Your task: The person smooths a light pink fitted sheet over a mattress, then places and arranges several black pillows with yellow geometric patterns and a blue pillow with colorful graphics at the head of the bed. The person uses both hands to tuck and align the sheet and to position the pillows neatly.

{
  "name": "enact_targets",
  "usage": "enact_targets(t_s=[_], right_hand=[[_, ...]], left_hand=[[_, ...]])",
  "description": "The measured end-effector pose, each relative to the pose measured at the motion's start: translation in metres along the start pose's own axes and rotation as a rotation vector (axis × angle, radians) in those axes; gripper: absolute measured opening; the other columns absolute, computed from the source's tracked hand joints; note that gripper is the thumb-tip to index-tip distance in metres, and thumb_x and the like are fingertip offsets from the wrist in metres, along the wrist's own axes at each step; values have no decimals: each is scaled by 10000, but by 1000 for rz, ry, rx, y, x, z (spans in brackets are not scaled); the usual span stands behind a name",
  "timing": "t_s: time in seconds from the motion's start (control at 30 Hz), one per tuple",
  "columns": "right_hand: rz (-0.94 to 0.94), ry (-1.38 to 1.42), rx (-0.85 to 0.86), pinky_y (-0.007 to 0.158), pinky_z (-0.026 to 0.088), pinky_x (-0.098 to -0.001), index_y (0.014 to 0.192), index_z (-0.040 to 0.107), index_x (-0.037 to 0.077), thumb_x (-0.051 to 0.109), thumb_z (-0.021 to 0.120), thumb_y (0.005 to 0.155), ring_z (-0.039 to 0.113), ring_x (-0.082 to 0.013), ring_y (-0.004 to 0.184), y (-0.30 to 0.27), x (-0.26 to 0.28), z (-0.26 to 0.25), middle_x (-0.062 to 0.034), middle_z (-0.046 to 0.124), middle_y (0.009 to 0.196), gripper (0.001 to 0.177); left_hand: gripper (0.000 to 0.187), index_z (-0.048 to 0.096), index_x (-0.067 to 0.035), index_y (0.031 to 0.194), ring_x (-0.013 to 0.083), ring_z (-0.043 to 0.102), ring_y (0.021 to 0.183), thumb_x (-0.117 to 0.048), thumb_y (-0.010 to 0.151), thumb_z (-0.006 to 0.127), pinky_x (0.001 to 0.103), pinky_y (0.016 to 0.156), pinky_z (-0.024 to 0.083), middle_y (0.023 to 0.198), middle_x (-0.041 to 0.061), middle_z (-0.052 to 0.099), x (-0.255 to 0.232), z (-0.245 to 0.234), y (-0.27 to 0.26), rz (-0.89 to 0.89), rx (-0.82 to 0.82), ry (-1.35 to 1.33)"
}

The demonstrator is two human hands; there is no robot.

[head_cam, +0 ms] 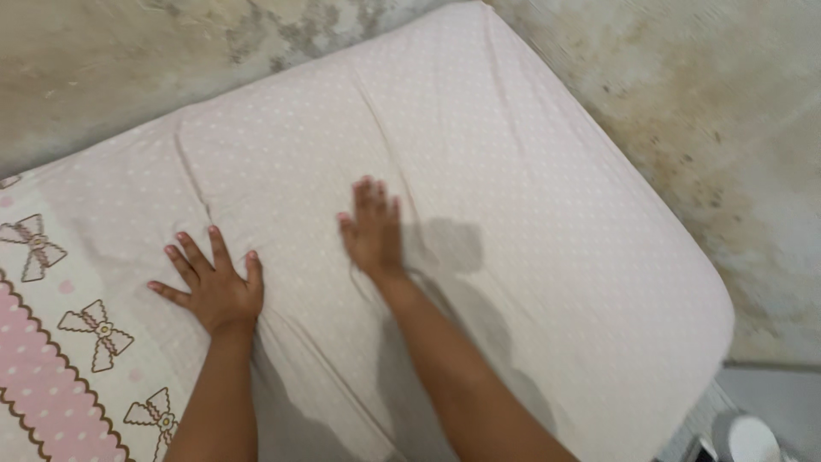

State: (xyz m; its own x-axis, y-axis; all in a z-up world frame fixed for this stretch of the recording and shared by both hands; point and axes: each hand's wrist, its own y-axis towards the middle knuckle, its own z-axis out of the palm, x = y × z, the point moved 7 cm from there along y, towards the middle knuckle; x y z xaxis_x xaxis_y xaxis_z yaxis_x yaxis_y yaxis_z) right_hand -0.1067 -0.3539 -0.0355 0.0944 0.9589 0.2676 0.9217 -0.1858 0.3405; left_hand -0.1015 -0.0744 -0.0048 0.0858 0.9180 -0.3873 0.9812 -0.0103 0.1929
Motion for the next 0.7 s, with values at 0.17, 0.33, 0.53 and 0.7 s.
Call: enact_targets(t_s=[0.17, 0.33, 0.53, 0.7], right_hand=[[9, 85, 106, 1252, 179, -572, 1623, 270, 23, 416, 408, 1046, 278, -375, 1551, -43, 51, -30, -183, 276, 1688, 712], [71, 240, 212, 1256, 134, -535, 1595, 334, 55, 415, 391, 1053, 245, -331, 1570, -92, 70, -47, -135, 287, 1690, 653], [164, 110, 335, 1262, 118, -508, 1576, 392, 96, 326, 452, 996, 224, -293, 1565, -118, 65, -53, -105, 313, 1674, 627], [373, 42, 289, 1250, 131, -516, 1579, 368, 92, 281, 410, 1021, 227, -296, 1553, -159, 26, -77, -85, 307, 1671, 590]], left_hand=[[756, 284, -159, 1634, 436, -42, 1583, -607, 1027, 330, 784, 1090, -158, 1721, 273, 69, -2, 4, 5, 23, 16, 46], [697, 271, -77, 1634, 396, 25, 1605, -485, 1069, 281, 737, 1155, -103, 1726, 207, 136, 2, 27, 12, 162, 26, 70], [570, 458, -103, 1541, 288, 264, 1578, -403, 1076, 320, 636, 1258, 95, 1657, 82, 385, -105, 68, -47, 630, 78, -16], [472, 569, -179, 1424, 340, 265, 1521, -344, 1013, 408, 648, 1210, 97, 1596, 114, 409, -158, 81, -101, 533, 322, -66]])
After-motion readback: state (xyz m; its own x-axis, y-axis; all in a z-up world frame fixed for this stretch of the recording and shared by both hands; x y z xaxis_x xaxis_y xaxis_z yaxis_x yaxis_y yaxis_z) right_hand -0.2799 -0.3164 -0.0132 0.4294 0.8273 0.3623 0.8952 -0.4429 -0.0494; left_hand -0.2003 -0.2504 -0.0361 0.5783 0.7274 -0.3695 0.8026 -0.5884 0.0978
